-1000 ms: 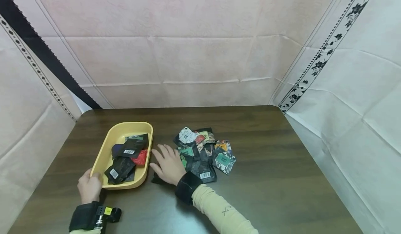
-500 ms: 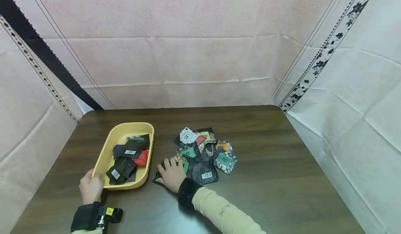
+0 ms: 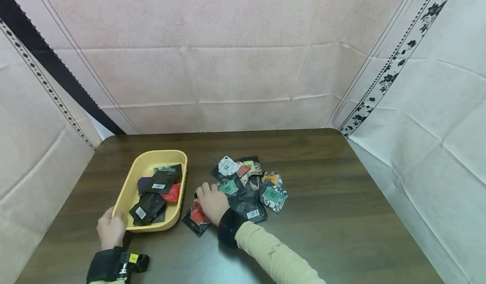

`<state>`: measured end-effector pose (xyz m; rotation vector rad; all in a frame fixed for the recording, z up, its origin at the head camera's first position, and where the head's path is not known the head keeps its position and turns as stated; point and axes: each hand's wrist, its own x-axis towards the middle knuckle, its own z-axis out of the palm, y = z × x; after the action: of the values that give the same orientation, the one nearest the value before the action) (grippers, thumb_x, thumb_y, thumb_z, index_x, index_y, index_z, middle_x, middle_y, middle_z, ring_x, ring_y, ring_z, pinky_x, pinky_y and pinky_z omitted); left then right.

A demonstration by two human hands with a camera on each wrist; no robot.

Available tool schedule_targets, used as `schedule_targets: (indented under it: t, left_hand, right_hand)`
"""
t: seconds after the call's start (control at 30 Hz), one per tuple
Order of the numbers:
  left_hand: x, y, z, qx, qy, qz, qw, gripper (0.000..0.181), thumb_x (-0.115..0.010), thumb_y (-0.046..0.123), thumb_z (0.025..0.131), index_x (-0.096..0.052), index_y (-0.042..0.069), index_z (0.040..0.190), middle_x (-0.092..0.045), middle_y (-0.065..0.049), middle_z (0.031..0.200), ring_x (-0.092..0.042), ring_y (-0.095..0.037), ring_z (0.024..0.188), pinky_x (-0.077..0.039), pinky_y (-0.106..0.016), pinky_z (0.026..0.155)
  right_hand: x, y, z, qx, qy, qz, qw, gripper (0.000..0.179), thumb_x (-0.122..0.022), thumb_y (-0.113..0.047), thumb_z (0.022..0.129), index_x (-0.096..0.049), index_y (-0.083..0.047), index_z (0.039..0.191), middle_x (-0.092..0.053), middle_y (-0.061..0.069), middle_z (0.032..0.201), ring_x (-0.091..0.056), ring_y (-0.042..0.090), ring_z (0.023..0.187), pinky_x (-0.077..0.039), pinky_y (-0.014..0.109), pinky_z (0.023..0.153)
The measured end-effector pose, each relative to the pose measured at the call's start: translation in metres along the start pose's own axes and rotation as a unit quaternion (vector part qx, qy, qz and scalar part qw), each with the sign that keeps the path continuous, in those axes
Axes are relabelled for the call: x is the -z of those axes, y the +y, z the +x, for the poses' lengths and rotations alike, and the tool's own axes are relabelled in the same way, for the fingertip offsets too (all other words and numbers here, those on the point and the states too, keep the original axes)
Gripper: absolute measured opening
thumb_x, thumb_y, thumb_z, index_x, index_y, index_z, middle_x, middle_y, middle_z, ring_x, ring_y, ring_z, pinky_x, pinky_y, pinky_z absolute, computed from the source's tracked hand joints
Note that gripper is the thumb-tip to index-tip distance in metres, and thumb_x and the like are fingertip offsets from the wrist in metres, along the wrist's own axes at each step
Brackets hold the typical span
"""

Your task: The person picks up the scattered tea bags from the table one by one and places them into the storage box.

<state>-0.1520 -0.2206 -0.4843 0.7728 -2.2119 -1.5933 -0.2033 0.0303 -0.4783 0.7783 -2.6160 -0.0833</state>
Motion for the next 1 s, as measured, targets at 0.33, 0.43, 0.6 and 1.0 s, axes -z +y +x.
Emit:
schedule_targets:
  t: [0.33,0.43,0.6,1.0]
  left_hand:
    - [-0.003,-0.006,0.003,0.001,-0.001,0.005,1.0,0.039,-0.032,0.004,0.092,-0.045,-0.011,0.125,-0.048,-0.032,0.122,-0.048,-0.037,0.103,-0.04,-0.045,0.082]
    - [-0.003,-0.005,0.002,-0.007,-0.003,0.006,1.0,0.038,-0.033,0.004,0.092,-0.046,-0.012,0.124,-0.048,-0.033,0.12,-0.048,-0.038,0.1,-0.038,-0.046,0.084]
    - [-0.005,-0.005,0.001,-0.014,0.0,0.009,0.9999,0.038,-0.035,0.006,0.091,-0.047,-0.012,0.122,-0.049,-0.033,0.118,-0.048,-0.038,0.099,-0.038,-0.047,0.084]
    - [0.0,-0.002,0.002,-0.031,0.021,0.026,0.999,0.035,-0.038,0.005,0.09,-0.052,-0.011,0.118,-0.053,-0.032,0.111,-0.049,-0.036,0.092,-0.035,-0.039,0.074]
  right_hand:
    - [0.032,-0.022,0.032,0.029,0.037,0.053,0.9975,0.036,-0.05,-0.046,0.088,-0.056,-0.017,0.108,-0.048,-0.001,0.089,-0.049,0.013,0.073,-0.042,0.022,0.05]
    - [0.038,-0.039,0.041,0.064,0.067,0.028,0.9953,0.04,-0.049,-0.05,0.087,-0.056,-0.018,0.11,-0.05,-0.002,0.093,-0.051,0.013,0.076,-0.043,0.023,0.054]
    - [0.036,-0.063,0.049,0.094,0.103,-0.016,0.9901,0.044,-0.048,-0.055,0.085,-0.058,-0.023,0.115,-0.055,-0.004,0.102,-0.054,0.014,0.085,-0.044,0.027,0.064]
    - [0.036,-0.068,0.043,0.091,-0.09,0.091,0.9877,0.067,-0.031,-0.065,0.086,-0.025,-0.031,0.144,-0.025,-0.002,0.148,-0.017,0.026,0.135,-0.024,0.057,0.1]
